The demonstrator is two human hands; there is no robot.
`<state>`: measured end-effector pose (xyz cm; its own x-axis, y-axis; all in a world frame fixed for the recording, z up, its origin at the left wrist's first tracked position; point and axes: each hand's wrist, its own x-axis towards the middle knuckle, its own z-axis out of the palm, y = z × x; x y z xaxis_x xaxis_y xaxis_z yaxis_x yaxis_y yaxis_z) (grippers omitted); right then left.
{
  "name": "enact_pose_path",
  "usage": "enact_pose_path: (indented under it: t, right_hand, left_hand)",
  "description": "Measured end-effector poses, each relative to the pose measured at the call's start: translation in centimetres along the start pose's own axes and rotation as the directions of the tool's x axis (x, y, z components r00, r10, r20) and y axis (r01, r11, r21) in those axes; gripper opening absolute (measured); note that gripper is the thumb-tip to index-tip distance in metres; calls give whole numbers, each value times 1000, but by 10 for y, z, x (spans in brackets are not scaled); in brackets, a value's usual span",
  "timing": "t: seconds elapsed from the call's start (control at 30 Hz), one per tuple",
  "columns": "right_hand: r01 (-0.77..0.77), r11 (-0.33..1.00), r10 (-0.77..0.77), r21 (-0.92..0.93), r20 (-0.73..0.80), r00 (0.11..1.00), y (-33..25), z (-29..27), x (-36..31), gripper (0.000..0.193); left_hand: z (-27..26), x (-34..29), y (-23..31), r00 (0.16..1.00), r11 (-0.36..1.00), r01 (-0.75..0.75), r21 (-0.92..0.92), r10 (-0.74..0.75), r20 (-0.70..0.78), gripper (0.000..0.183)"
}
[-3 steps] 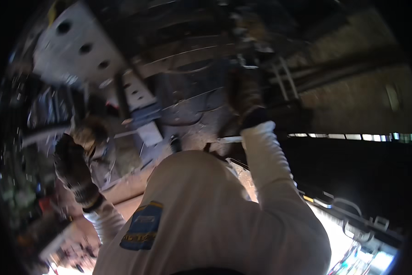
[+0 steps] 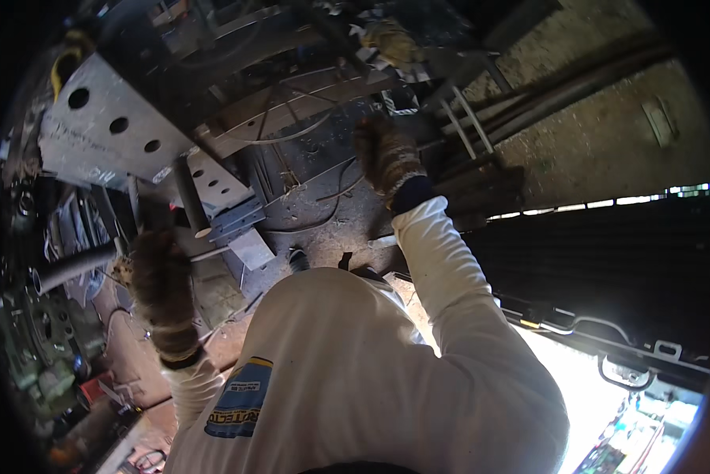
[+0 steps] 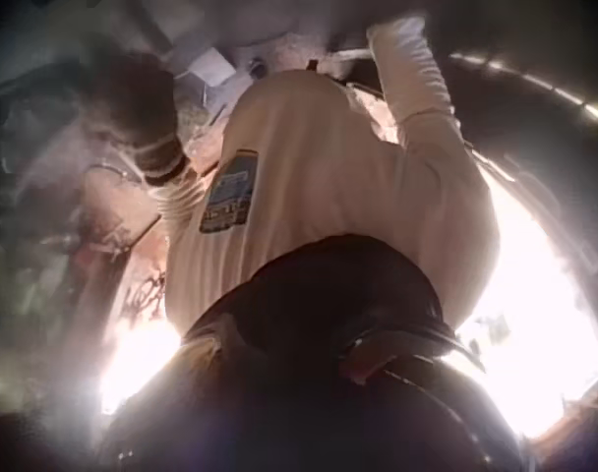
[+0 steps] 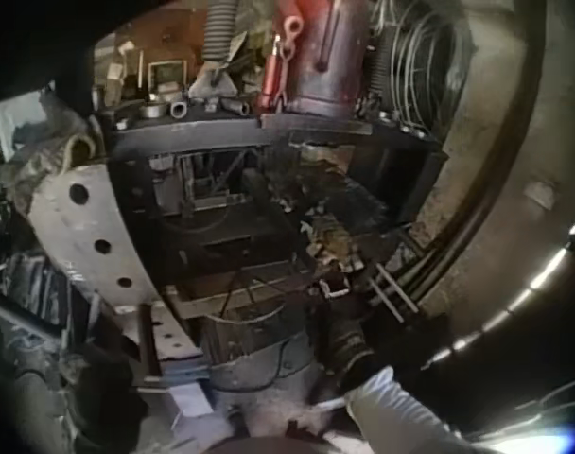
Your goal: The person positions a curved metal frame on a workbench and marks points on it using chalk. They then walk to a large metal machine, pull and bend a metal rod by hand, and return to the workbench to continue positioning the frame.
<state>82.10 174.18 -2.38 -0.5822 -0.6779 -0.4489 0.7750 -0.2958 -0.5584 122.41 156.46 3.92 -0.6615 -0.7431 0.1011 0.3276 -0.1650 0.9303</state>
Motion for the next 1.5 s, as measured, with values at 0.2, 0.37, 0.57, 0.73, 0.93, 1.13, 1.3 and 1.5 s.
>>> enact_pose_path:
  t: [0.2,0.37,0.57,0.73,0.93,1.13,1.3,1.5]
  right_hand:
    - [14,989,-24,-149,-64,998,-2,-5,-12,16]
    - [60,992,-84,-110,-233,969,24,15,-22,16]
    - [-35,996,58,86,-276,960,37,22,-25,23]
    - [-2,994,22,111,-179,984,31,23,-30,24]
    - [-64,997,73,43,-279,957,35,19,-25,28]
    - [-79,991,106,112,-259,960,36,28,-28,37]
    - [-69,998,65,-11,-211,975,35,20,-28,44]
    - [28,993,-22,115,-49,999,17,20,-19,54]
  left_hand:
    - [153,47,-44,621,206,-779,593,390,680,37]
    - [201,57,-73,654,-103,-740,665,121,747,53]
    - [196,62,-93,728,-209,-680,703,-76,682,65]
    - [196,54,-115,711,-757,-470,455,-18,703,64]
    - [206,55,-100,639,-590,-601,540,52,768,45]
    - [199,57,-103,631,-586,-629,511,-2,776,42]
    - [194,63,-112,581,-500,-691,523,46,813,41]
    - [192,74,-106,554,-405,-765,501,-18,832,33]
